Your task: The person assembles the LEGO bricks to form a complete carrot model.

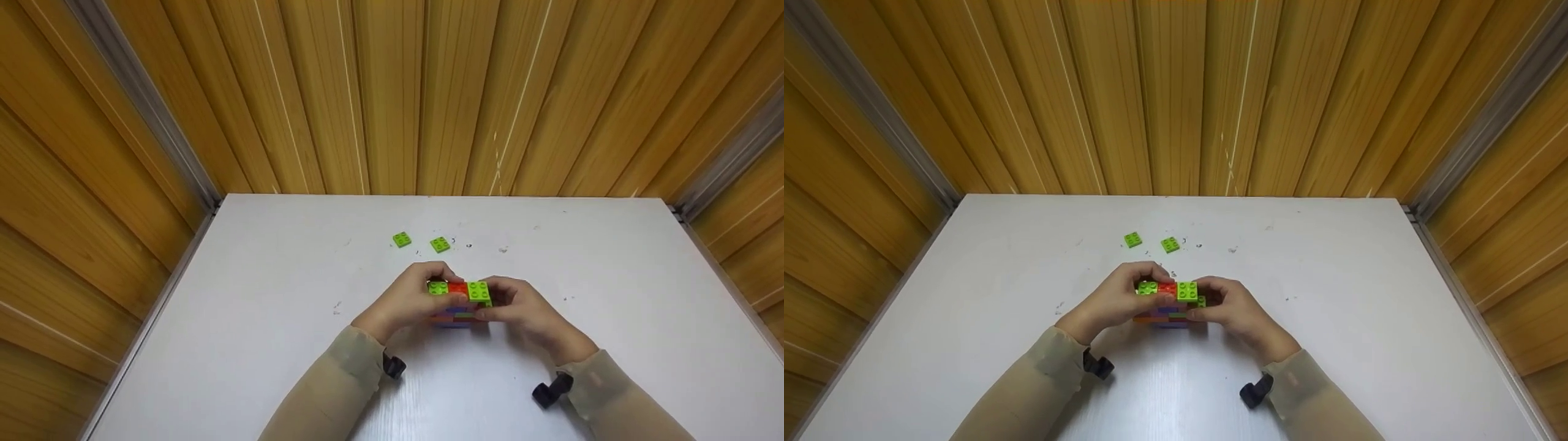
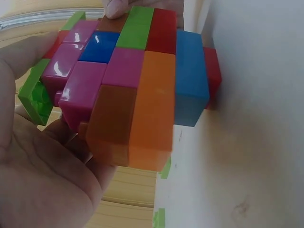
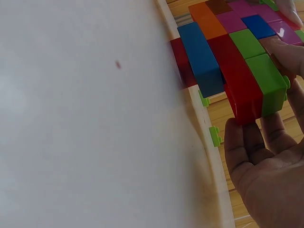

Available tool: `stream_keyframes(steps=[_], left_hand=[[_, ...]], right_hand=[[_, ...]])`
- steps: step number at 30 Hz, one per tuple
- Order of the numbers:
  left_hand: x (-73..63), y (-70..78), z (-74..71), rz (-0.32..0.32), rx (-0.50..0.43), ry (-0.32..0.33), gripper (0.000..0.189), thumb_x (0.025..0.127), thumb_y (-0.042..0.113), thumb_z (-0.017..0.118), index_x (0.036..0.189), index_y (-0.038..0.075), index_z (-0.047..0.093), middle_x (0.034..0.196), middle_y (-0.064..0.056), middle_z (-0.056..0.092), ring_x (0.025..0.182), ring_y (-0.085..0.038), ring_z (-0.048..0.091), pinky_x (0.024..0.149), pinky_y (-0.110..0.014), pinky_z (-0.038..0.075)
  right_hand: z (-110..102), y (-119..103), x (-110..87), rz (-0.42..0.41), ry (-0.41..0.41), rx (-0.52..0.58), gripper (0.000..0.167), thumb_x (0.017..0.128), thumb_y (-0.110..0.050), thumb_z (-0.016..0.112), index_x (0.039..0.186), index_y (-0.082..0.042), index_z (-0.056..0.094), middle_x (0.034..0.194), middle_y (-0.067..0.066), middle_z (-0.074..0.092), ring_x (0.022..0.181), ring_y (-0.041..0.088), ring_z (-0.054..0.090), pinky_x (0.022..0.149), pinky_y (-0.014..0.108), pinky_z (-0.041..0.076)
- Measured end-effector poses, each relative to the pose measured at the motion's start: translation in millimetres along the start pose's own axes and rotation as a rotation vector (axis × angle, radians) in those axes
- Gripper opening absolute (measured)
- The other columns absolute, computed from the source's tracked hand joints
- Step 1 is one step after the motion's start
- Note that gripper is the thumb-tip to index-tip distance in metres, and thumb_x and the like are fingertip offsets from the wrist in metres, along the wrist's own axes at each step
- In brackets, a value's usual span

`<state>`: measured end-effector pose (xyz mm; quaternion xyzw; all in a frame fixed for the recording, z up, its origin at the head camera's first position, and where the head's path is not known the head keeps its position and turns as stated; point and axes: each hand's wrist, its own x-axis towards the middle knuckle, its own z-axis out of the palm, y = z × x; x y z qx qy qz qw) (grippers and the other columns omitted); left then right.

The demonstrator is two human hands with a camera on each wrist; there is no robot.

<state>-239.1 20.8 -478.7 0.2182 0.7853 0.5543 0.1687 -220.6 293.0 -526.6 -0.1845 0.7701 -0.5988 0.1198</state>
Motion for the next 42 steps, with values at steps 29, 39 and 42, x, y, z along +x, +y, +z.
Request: stream_keyframes(steps=[29, 39, 42], left_hand=[[45.7, -33.3, -94.5, -0.109, 0.342, 0.131, 0.039, 0.107, 0.025, 0.069, 0.142, 0.007, 0.074, 0.154, -0.016, 0.066, 0.136, -0.035, 0.065, 0.117, -0.054, 0.055], [66.1, -52.2, -97.9, -0.302, 0.483, 0.300, 0.056, 0.106, 0.027, 0.070, 0.159, 0.012, 0.062, 0.172, -0.015, 0.049, 0.161, -0.038, 0.044, 0.134, -0.053, 0.041], [71.4, -56.6, -93.1, -0.324, 0.551, 0.344, 0.057, 0.104, 0.032, 0.077, 0.156, 0.011, 0.066, 0.168, -0.015, 0.053, 0.156, -0.039, 0.045, 0.132, -0.052, 0.041]], right_hand=[[2.7, -3.9, -1.2, 0.049, 0.040, -0.024, 0.047, 0.092, -0.006, 0.089, 0.136, 0.003, 0.074, 0.124, -0.009, 0.083, 0.115, 0.012, 0.075, 0.105, 0.023, 0.057], [0.7, -3.7, -2.3, 0.004, 0.032, -0.049, 0.045, 0.093, -0.006, 0.088, 0.135, 0.002, 0.075, 0.122, -0.012, 0.082, 0.113, 0.010, 0.074, 0.104, 0.022, 0.058], [0.8, -3.5, -2.7, 0.002, 0.027, -0.036, 0.044, 0.093, -0.004, 0.087, 0.135, 0.003, 0.074, 0.122, -0.013, 0.082, 0.114, 0.010, 0.074, 0.104, 0.023, 0.059]])
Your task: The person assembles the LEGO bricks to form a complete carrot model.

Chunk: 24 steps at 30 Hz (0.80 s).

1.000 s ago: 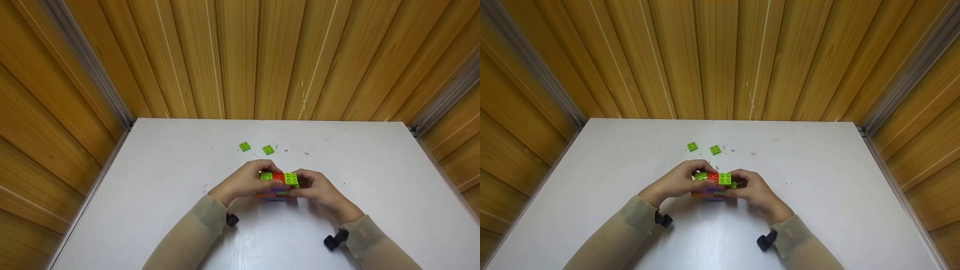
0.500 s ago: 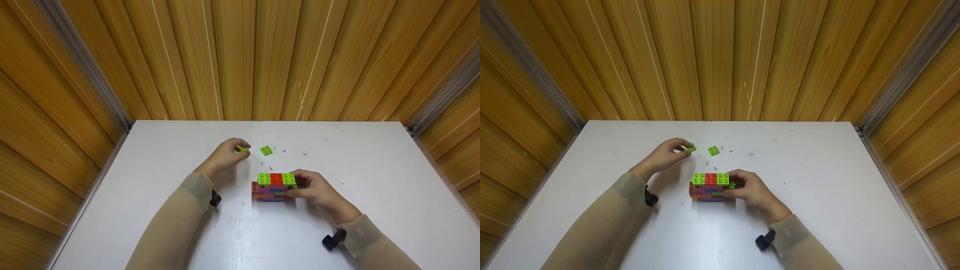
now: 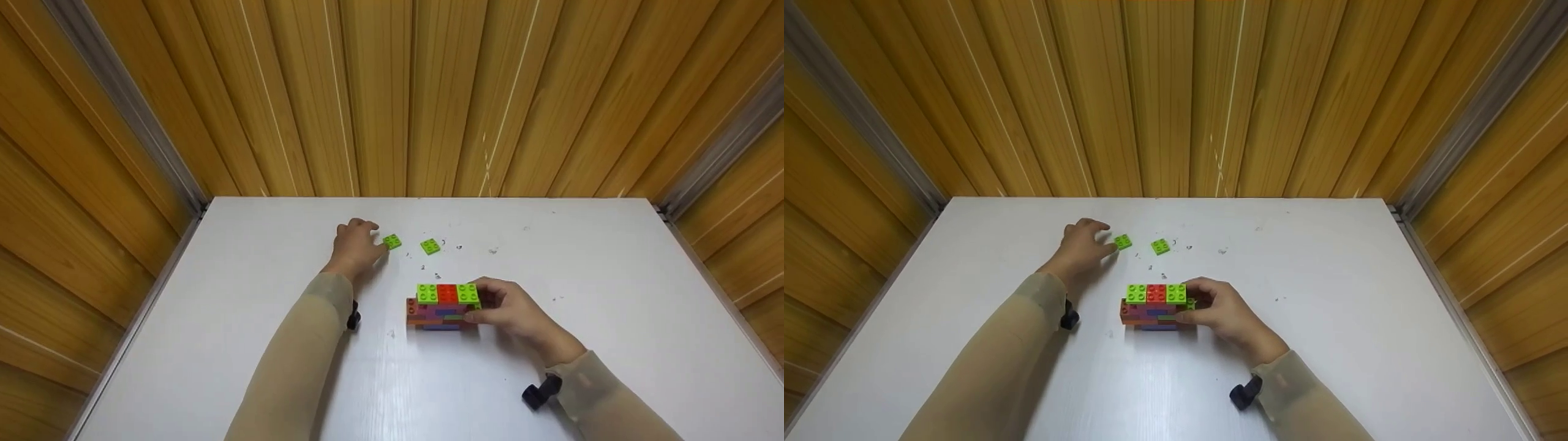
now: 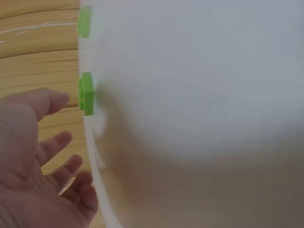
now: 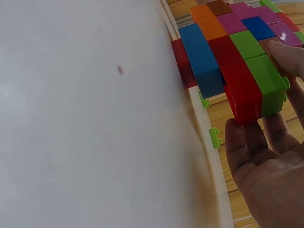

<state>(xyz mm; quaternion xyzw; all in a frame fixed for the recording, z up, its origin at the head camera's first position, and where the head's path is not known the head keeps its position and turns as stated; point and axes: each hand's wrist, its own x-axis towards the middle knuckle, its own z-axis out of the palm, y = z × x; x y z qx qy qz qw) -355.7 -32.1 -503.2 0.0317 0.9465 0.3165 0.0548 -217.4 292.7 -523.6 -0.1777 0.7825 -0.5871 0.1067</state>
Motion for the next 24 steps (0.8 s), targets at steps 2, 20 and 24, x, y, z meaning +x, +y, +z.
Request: stream_keyframes(steps=[2, 20, 24], left_hand=[[0.8, 0.7, 4.2, -0.006, 0.024, 0.021, 0.058, 0.101, 0.033, 0.082, 0.153, 0.011, 0.069, 0.165, -0.015, 0.057, 0.153, -0.039, 0.046, 0.131, -0.052, 0.040], [1.0, 6.3, 8.3, -0.009, -0.080, 0.040, 0.039, 0.097, 0.022, 0.088, 0.133, 0.009, 0.083, 0.129, -0.009, 0.074, 0.130, -0.029, 0.057, 0.119, -0.048, 0.049], [-1.3, 7.8, 3.7, -0.046, -0.198, 0.010, 0.039, 0.097, 0.018, 0.088, 0.134, 0.008, 0.082, 0.130, -0.009, 0.070, 0.130, -0.028, 0.058, 0.119, -0.046, 0.052]], right_hand=[[0.4, -0.6, -1.8, 0.006, -0.001, 0.018, 0.045, 0.093, -0.003, 0.087, 0.135, 0.004, 0.074, 0.123, -0.013, 0.082, 0.115, 0.011, 0.075, 0.105, 0.023, 0.059], [0.7, -3.4, -4.3, -0.001, -0.001, 0.018, 0.045, 0.093, -0.001, 0.086, 0.136, 0.006, 0.073, 0.124, -0.011, 0.082, 0.115, 0.011, 0.075, 0.105, 0.023, 0.059], [-0.7, -3.9, -4.8, -0.007, -0.001, 0.004, 0.045, 0.094, -0.003, 0.086, 0.136, 0.003, 0.074, 0.124, -0.011, 0.082, 0.115, 0.011, 0.075, 0.104, 0.023, 0.059]])
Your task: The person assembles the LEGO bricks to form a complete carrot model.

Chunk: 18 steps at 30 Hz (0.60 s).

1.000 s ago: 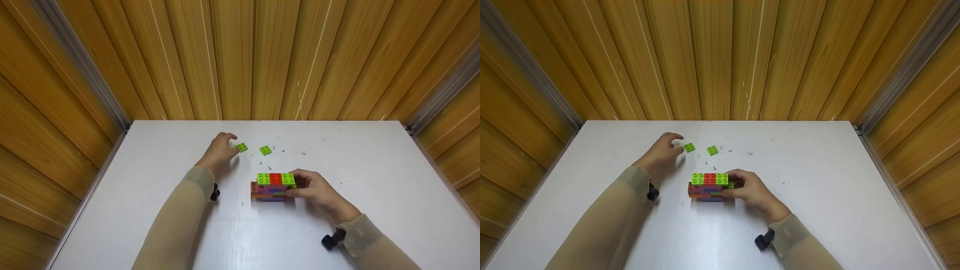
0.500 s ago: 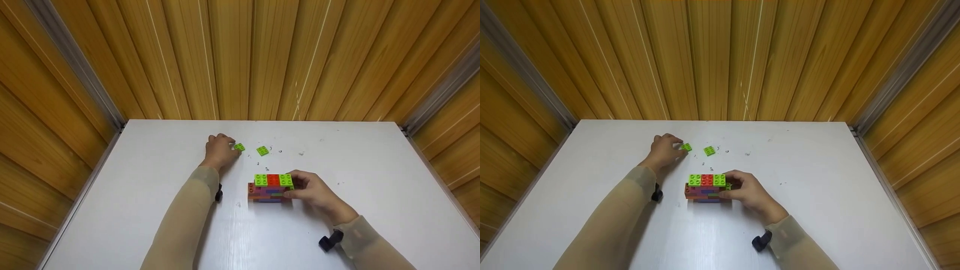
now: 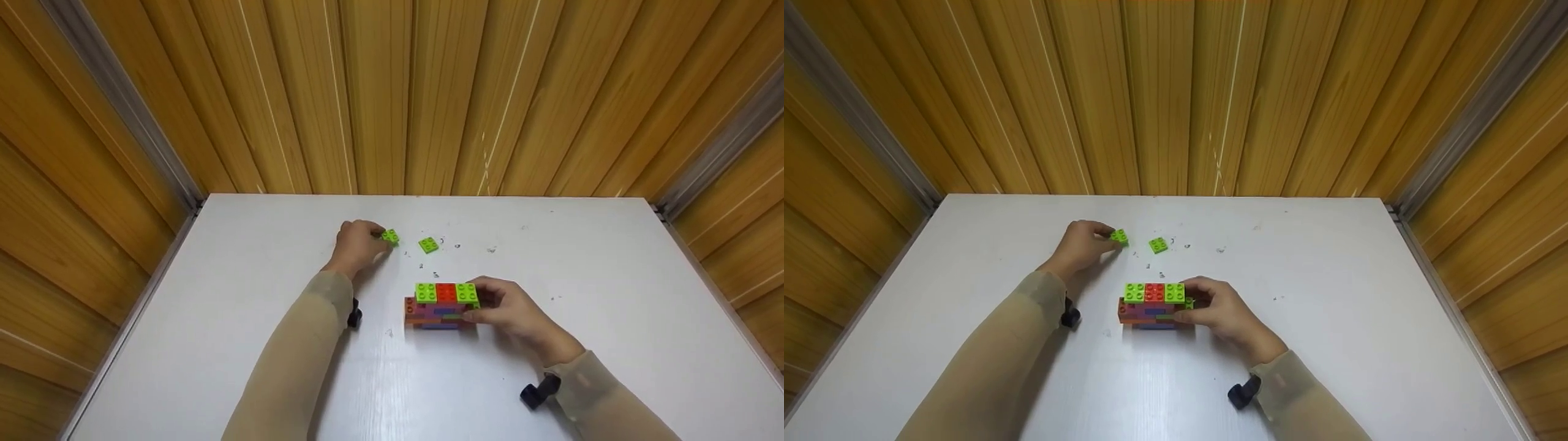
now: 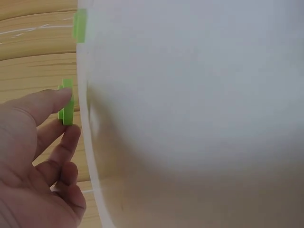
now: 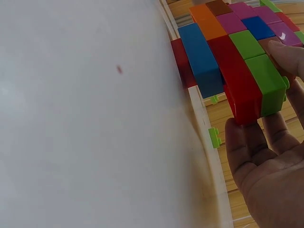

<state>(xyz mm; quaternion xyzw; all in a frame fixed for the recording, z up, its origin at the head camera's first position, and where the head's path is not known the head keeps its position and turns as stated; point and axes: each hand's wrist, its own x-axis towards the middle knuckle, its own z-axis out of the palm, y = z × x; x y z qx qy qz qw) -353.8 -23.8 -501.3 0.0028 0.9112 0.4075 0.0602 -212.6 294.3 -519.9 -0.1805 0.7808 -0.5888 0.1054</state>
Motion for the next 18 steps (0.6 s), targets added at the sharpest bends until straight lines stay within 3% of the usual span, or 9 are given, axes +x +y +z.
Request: stream_keyframes(steps=[5, 9, 18], left_hand=[[-2.8, -0.4, -5.8, 0.005, -0.035, -0.029, 0.042, 0.099, 0.021, 0.087, 0.139, 0.011, 0.080, 0.132, -0.007, 0.071, 0.128, -0.026, 0.058, 0.116, -0.044, 0.055], [-8.6, 1.6, -11.2, 0.070, -0.039, -0.024, 0.041, 0.099, 0.025, 0.087, 0.138, 0.013, 0.080, 0.131, -0.006, 0.073, 0.127, -0.026, 0.057, 0.114, -0.046, 0.054], [-40.6, 9.4, -16.4, 0.200, -0.195, -0.052, 0.036, 0.099, 0.027, 0.085, 0.132, 0.014, 0.081, 0.131, -0.007, 0.071, 0.135, -0.035, 0.060, 0.120, -0.052, 0.049]], right_hand=[[-0.5, 0.0, 0.0, -0.002, 0.004, -0.023, 0.045, 0.094, -0.006, 0.087, 0.137, -0.001, 0.075, 0.126, -0.010, 0.081, 0.117, 0.010, 0.074, 0.106, 0.021, 0.058], [-0.9, 0.2, 0.4, -0.002, 0.004, -0.031, 0.045, 0.094, -0.006, 0.087, 0.137, -0.001, 0.075, 0.126, -0.011, 0.081, 0.118, 0.009, 0.074, 0.106, 0.021, 0.057], [0.0, 0.7, 0.1, 0.012, 0.017, -0.059, 0.044, 0.094, -0.007, 0.088, 0.135, -0.001, 0.076, 0.125, -0.009, 0.081, 0.115, 0.009, 0.074, 0.105, 0.020, 0.057]])
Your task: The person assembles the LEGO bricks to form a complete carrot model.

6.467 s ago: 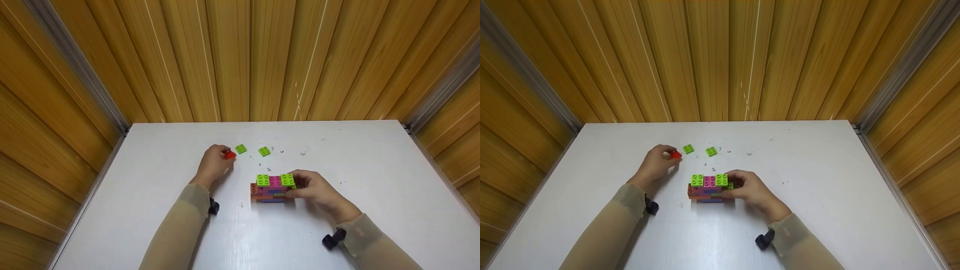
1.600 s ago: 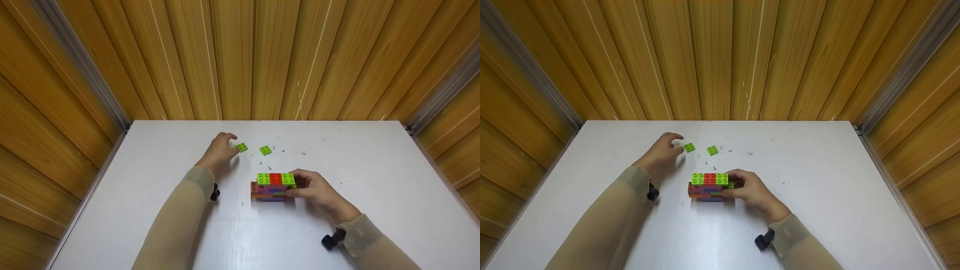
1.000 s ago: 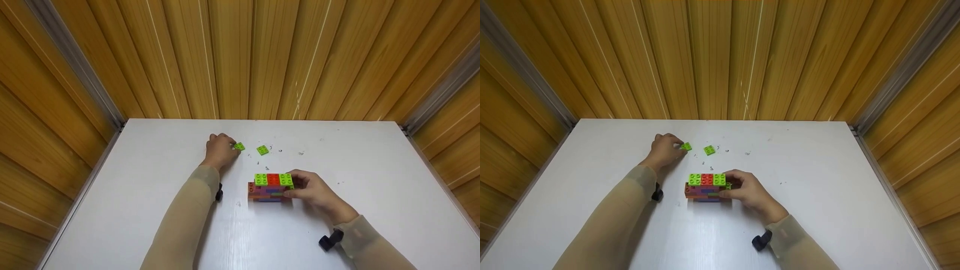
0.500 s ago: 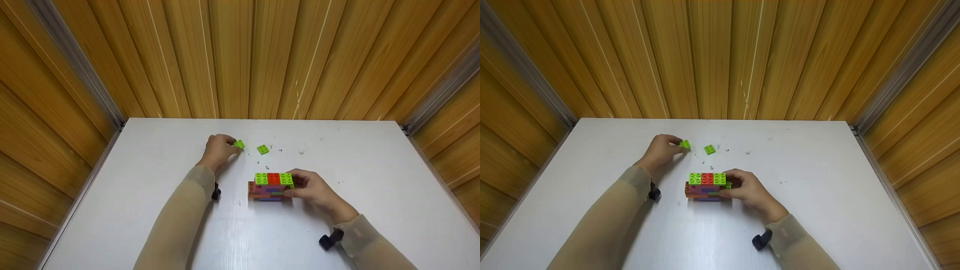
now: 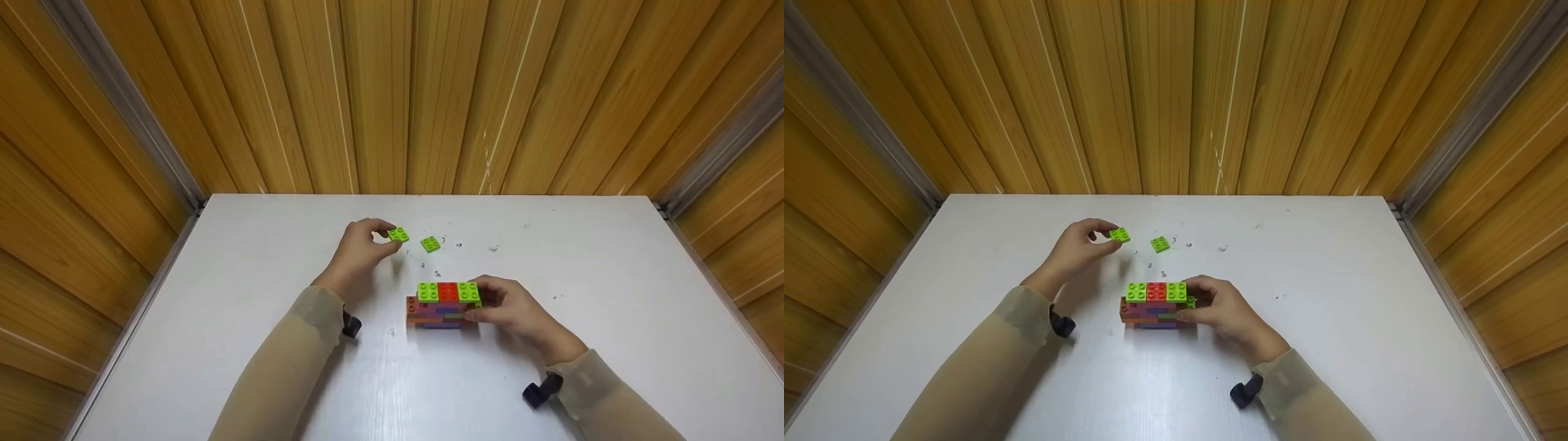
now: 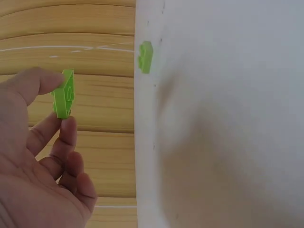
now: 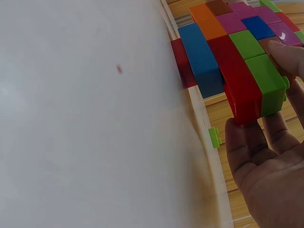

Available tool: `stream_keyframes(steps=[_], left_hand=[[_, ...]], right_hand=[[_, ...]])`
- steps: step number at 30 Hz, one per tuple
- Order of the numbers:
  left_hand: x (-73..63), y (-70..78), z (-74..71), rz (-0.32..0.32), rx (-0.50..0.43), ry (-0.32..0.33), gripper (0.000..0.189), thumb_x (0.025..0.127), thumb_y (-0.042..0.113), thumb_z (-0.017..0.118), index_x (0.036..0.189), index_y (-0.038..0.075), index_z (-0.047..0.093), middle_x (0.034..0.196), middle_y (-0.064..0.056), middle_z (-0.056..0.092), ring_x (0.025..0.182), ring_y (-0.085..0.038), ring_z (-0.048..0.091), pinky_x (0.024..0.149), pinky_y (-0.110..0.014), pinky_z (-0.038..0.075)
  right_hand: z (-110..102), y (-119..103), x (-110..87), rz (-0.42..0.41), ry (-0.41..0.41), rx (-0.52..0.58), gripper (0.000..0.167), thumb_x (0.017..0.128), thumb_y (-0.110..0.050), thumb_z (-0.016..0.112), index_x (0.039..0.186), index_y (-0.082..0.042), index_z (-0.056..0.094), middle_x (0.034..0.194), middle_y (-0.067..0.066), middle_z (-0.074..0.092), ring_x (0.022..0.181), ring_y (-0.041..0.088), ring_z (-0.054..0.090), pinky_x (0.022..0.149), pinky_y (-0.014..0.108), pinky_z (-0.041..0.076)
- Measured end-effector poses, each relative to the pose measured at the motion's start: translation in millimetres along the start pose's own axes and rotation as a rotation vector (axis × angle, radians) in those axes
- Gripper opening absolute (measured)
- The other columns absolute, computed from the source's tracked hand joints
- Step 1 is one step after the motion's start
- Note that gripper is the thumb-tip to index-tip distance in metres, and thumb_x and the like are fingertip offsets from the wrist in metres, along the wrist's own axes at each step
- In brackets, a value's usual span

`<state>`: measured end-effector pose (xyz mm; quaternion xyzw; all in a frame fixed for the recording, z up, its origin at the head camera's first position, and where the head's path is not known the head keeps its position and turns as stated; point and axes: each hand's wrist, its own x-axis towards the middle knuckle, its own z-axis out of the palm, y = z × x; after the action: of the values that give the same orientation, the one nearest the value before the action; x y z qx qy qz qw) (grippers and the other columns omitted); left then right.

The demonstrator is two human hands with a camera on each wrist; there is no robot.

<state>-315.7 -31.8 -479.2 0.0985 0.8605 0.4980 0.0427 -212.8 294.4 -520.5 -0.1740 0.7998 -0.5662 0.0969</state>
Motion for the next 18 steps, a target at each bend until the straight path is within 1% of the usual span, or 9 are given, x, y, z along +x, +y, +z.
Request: stream_keyframes(steps=[4, 7, 8, 11, 14, 18], left_hand=[[-17.6, 9.1, 0.2, 0.068, -0.054, -0.028, 0.036, 0.099, 0.028, 0.084, 0.131, 0.013, 0.081, 0.127, -0.007, 0.072, 0.133, -0.043, 0.060, 0.109, -0.049, 0.051], [-31.5, 16.1, -1.3, 0.105, -0.084, -0.051, 0.035, 0.098, 0.028, 0.083, 0.131, 0.015, 0.080, 0.124, -0.006, 0.073, 0.127, -0.042, 0.061, 0.100, -0.044, 0.050], [-35.8, 18.3, -1.9, 0.115, -0.088, -0.056, 0.035, 0.098, 0.028, 0.083, 0.131, 0.015, 0.080, 0.124, -0.004, 0.073, 0.124, -0.039, 0.061, 0.099, -0.043, 0.050], [-47.9, 24.4, -4.0, 0.149, -0.101, -0.070, 0.038, 0.098, 0.028, 0.084, 0.135, 0.017, 0.079, 0.123, -0.003, 0.072, 0.119, -0.032, 0.060, 0.098, -0.041, 0.048], [-58.1, 29.0, -6.2, 0.172, -0.109, -0.080, 0.041, 0.099, 0.028, 0.084, 0.139, 0.019, 0.078, 0.123, -0.002, 0.070, 0.116, -0.028, 0.058, 0.100, -0.041, 0.048], [-67.6, 32.2, -9.8, 0.204, -0.110, -0.085, 0.038, 0.099, 0.026, 0.084, 0.136, 0.022, 0.079, 0.120, -0.001, 0.070, 0.114, -0.024, 0.058, 0.101, -0.045, 0.049]], right_hand=[[0.5, 0.4, -0.5, 0.005, 0.000, 0.021, 0.044, 0.093, -0.006, 0.088, 0.135, 0.001, 0.075, 0.124, -0.011, 0.082, 0.115, 0.009, 0.074, 0.105, 0.021, 0.057], [1.2, 0.4, -1.0, 0.008, -0.002, 0.041, 0.045, 0.093, -0.004, 0.087, 0.135, 0.002, 0.074, 0.124, -0.011, 0.082, 0.115, 0.010, 0.075, 0.105, 0.022, 0.058], [1.4, 0.4, -1.3, 0.008, -0.002, 0.042, 0.045, 0.092, -0.004, 0.087, 0.135, 0.002, 0.074, 0.124, -0.011, 0.082, 0.115, 0.010, 0.075, 0.105, 0.022, 0.058], [1.9, -0.1, -2.1, 0.020, 0.000, 0.062, 0.046, 0.092, -0.003, 0.087, 0.135, 0.003, 0.074, 0.124, -0.008, 0.082, 0.115, 0.012, 0.075, 0.104, 0.022, 0.059], [2.2, -0.9, -2.4, 0.031, -0.001, 0.085, 0.046, 0.092, -0.002, 0.087, 0.136, 0.004, 0.074, 0.124, -0.006, 0.082, 0.115, 0.013, 0.075, 0.103, 0.023, 0.060], [1.4, -1.6, -1.7, 0.023, -0.011, 0.100, 0.046, 0.092, -0.002, 0.086, 0.136, 0.005, 0.073, 0.125, -0.006, 0.082, 0.116, 0.015, 0.075, 0.104, 0.025, 0.060]])
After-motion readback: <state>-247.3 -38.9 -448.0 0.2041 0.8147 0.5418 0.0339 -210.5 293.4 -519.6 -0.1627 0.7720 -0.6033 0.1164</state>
